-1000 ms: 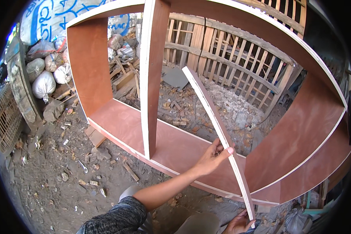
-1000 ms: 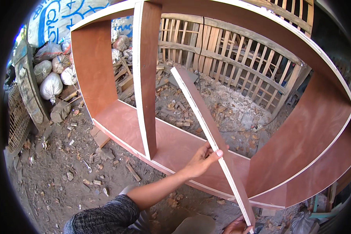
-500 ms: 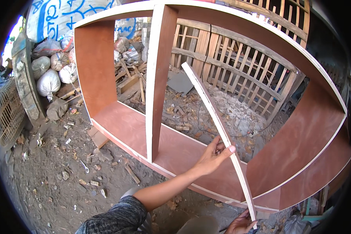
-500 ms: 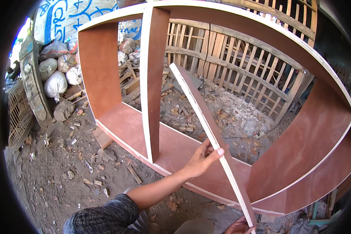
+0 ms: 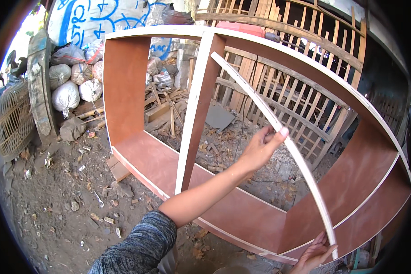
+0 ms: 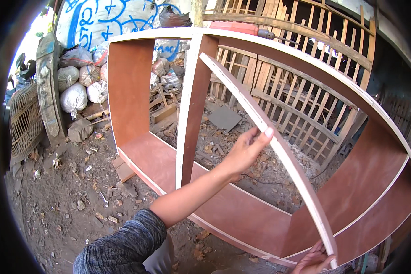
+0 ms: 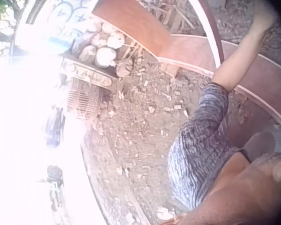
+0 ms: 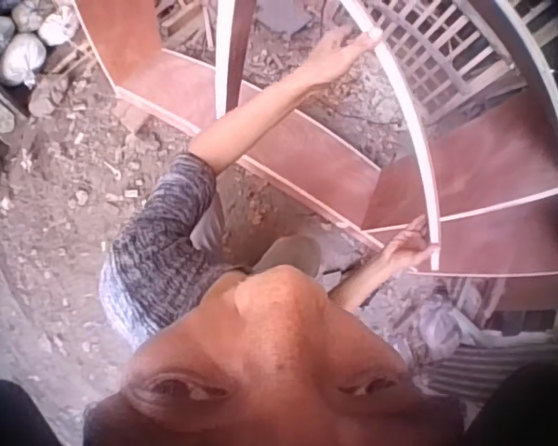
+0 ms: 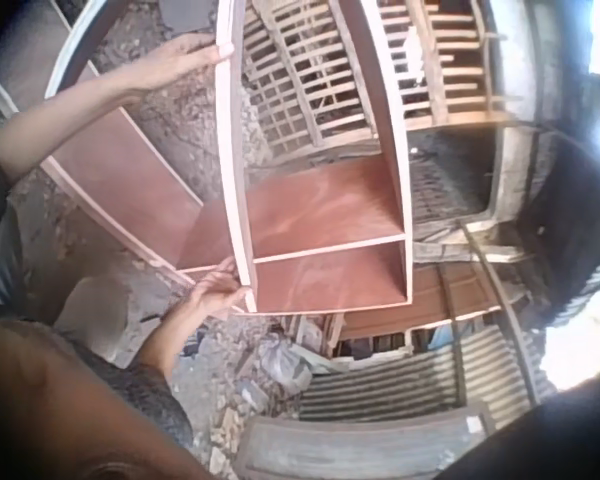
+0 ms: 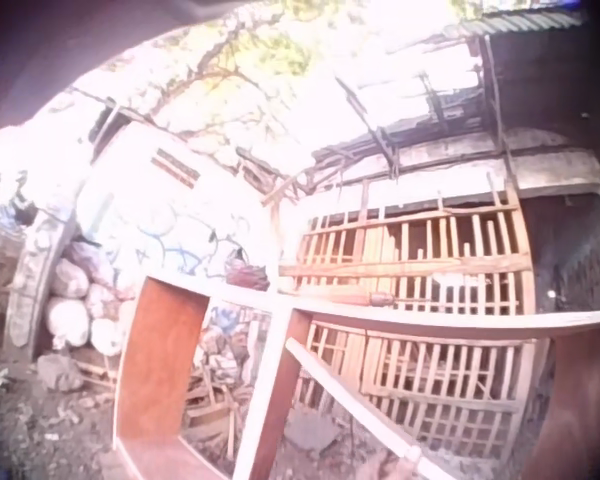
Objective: The person positions a wooden strip onto a cabinet frame, drills pilot holes using a power drill, and retrieves screws from a plastic bag to fasten the strip to the cabinet with the drill.
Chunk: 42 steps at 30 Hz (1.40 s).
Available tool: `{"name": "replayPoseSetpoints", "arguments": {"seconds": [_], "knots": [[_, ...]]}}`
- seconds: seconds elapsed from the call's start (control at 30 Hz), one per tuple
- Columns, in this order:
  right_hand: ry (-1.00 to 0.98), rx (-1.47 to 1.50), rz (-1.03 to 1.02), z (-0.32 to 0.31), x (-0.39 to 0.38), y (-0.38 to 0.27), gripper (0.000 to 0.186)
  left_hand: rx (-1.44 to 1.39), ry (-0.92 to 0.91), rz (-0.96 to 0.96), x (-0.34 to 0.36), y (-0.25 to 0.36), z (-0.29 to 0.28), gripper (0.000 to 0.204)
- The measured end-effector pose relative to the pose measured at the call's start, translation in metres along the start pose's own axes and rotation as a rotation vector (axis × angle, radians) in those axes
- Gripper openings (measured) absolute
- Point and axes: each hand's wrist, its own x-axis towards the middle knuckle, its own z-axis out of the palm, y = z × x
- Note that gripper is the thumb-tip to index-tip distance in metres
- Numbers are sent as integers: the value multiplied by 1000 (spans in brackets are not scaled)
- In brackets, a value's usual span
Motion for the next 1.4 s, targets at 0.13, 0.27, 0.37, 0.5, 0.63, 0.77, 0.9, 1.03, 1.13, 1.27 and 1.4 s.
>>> {"name": "replayPoseSetpoints", "arguments": {"seconds": [0.13, 0.27, 0.37, 0.5, 0.63, 0.77, 0.9, 1.03, 1.13, 1.27, 1.4], "knots": [[-62, -45, -39, 29, 41, -15, 68, -34, -29, 17, 20, 29, 9, 66], [-160, 28, -16, 42, 73, -26, 61, -65, -36, -6, 35, 52, 17, 57], [-169, 2, -26, 64, 92, -29, 66, -86, -47, 17, 49, 60, 18, 69], [-158, -48, -56, 83, 121, -38, 60, -83, -59, 24, 64, 62, 23, 80], [-157, -57, -104, 83, 150, -54, 51, -162, -24, 25, 74, 60, 49, 69], [-152, -42, -112, 80, 168, -49, 42, -201, -11, 33, 69, 54, 56, 63], [-148, 4, -125, 90, 177, -40, 36, -163, -47, 53, 64, 60, 41, 64], [-174, -28, -145, 80, 187, -46, 37, -210, -36, 40, 76, 44, 53, 66], [-176, -31, -155, 75, 199, -51, 39, -194, -56, 26, 82, 46, 59, 60], [-199, 15, -136, 87, 208, -42, 40, -216, -45, 78, 88, 54, 49, 56], [-234, 52, -126, 92, 212, -38, 43, -210, -56, 119, 95, 60, 44, 52]]}}
